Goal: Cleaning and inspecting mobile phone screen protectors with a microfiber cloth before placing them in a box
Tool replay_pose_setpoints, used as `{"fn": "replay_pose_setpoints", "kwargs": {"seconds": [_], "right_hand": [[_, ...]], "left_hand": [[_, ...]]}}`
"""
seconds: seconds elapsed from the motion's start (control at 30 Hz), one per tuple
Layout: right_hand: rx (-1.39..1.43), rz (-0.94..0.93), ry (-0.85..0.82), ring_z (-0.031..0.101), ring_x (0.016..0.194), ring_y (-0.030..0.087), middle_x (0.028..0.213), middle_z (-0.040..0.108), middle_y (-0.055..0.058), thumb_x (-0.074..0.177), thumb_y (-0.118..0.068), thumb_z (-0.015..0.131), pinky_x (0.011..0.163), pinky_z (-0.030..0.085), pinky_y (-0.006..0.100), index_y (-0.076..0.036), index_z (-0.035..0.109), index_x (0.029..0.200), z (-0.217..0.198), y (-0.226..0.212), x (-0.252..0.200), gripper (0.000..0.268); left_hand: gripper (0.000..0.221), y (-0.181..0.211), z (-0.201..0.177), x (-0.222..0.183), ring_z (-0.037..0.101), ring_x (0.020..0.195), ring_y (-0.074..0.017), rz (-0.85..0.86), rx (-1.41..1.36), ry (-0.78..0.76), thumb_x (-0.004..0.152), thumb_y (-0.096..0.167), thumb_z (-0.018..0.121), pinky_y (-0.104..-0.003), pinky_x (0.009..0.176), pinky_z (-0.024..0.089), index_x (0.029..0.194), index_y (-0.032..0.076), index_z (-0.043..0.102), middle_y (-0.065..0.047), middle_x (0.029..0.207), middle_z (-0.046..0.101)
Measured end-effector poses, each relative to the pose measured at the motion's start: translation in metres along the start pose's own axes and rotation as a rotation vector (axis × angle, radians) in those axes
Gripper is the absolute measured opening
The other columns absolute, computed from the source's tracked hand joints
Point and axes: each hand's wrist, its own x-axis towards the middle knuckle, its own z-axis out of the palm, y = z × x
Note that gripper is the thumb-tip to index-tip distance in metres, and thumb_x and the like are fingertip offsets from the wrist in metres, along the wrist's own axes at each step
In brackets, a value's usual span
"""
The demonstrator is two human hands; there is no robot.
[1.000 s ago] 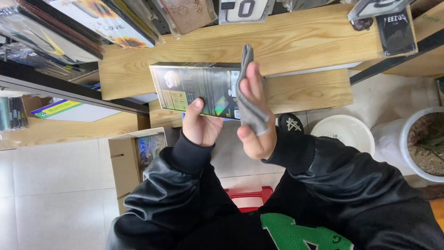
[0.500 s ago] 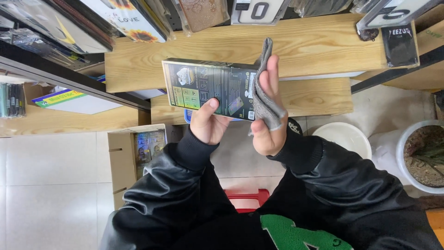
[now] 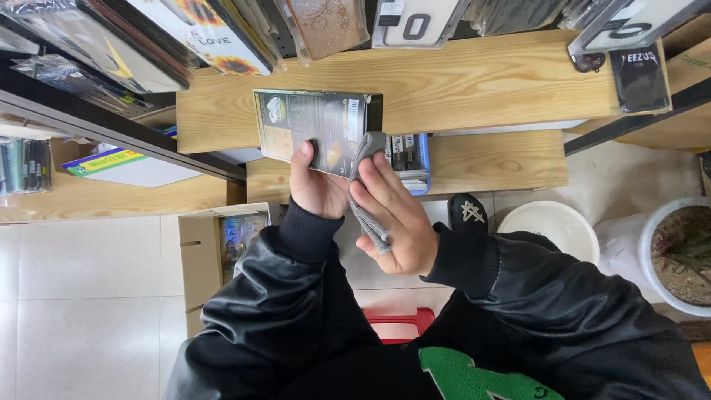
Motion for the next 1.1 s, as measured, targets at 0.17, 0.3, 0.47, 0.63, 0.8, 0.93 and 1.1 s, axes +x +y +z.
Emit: {"fn": "replay_pose_setpoints", "kwargs": {"seconds": [0.17, 0.3, 0.47, 0.63, 0.8, 0.93, 1.1], "right_hand": [[0.04, 0.018, 0.03, 0.023, 0.143, 0.048, 0.153, 0.03, 0.03, 0.097, -0.034, 0.052, 0.119, 0.024, 0.055, 0.004, 0.047, 0.141, -0.012, 0.008, 0.006, 0.058], [0.07, 0.1, 0.162, 0.018, 0.148, 0.044, 0.158, 0.024, 0.026, 0.103, -0.041, 0.042, 0.124, 0.019, 0.055, 0.001, 0.039, 0.147, -0.026, 0.018, 0.023, 0.061], [0.169, 0.284, 0.188, 0.018, 0.159, 0.031, 0.165, 0.021, 0.013, 0.114, -0.039, 0.034, 0.138, 0.017, 0.05, -0.011, 0.033, 0.154, -0.041, 0.029, 0.038, 0.049], [0.436, 0.905, 0.599, 0.052, 0.128, 0.035, 0.134, 0.054, 0.027, 0.106, -0.043, 0.044, 0.111, 0.04, 0.048, 0.008, 0.049, 0.133, -0.053, 0.068, 0.007, 0.058], [0.521, 0.809, 0.508, 0.036, 0.139, 0.036, 0.146, 0.039, 0.029, 0.106, -0.044, 0.041, 0.119, 0.028, 0.051, 0.007, 0.041, 0.14, -0.034, 0.015, 0.034, 0.062], [0.541, 0.635, 0.432, 0.02, 0.147, 0.039, 0.156, 0.022, 0.027, 0.11, -0.031, 0.033, 0.125, 0.013, 0.056, 0.007, 0.029, 0.148, -0.036, 0.055, -0.016, 0.054], [0.545, 0.498, 0.279, 0.002, 0.155, 0.029, 0.166, 0.008, 0.015, 0.108, -0.056, 0.026, 0.131, 0.0, 0.047, -0.004, 0.015, 0.158, -0.034, 0.014, 0.042, 0.072]], "left_hand": [[0.052, -0.01, 0.022, -0.011, 0.073, 0.093, -0.0276, -0.045, 0.054, 0.016, 0.088, 0.047, 0.061, -0.041, 0.078, 0.065, 0.118, 0.004, 0.062, -0.016, 0.105, 0.072], [0.042, -0.022, 0.011, -0.016, 0.071, 0.091, -0.0367, -0.044, 0.025, -0.028, 0.093, 0.028, 0.059, -0.048, 0.072, 0.064, 0.125, 0.002, 0.056, -0.024, 0.11, 0.069], [0.047, -0.018, 0.003, -0.016, 0.065, 0.109, -0.0364, -0.046, 0.066, -0.056, 0.095, 0.019, 0.062, -0.051, 0.081, 0.06, 0.135, -0.003, 0.049, -0.024, 0.122, 0.064], [0.032, -0.022, -0.029, -0.001, 0.072, 0.092, -0.0331, 0.063, 0.065, 0.014, 0.094, 0.024, 0.059, -0.045, 0.077, 0.065, 0.12, 0.005, 0.055, -0.021, 0.11, 0.069], [0.032, -0.041, -0.076, 0.015, 0.069, 0.099, -0.0376, 0.179, 0.147, -0.012, 0.093, 0.016, 0.061, -0.051, 0.086, 0.062, 0.124, 0.007, 0.056, -0.021, 0.116, 0.067], [0.046, -0.058, -0.11, 0.008, 0.07, 0.098, -0.0223, 0.286, 0.499, 0.053, 0.081, 0.004, 0.075, -0.042, 0.083, 0.062, 0.124, 0.011, 0.059, -0.006, 0.113, 0.069], [0.049, -0.056, -0.091, -0.002, 0.069, 0.1, -0.023, 0.328, 0.474, 0.038, 0.082, 0.003, 0.075, -0.043, 0.084, 0.062, 0.127, 0.011, 0.055, -0.008, 0.116, 0.067]]}}
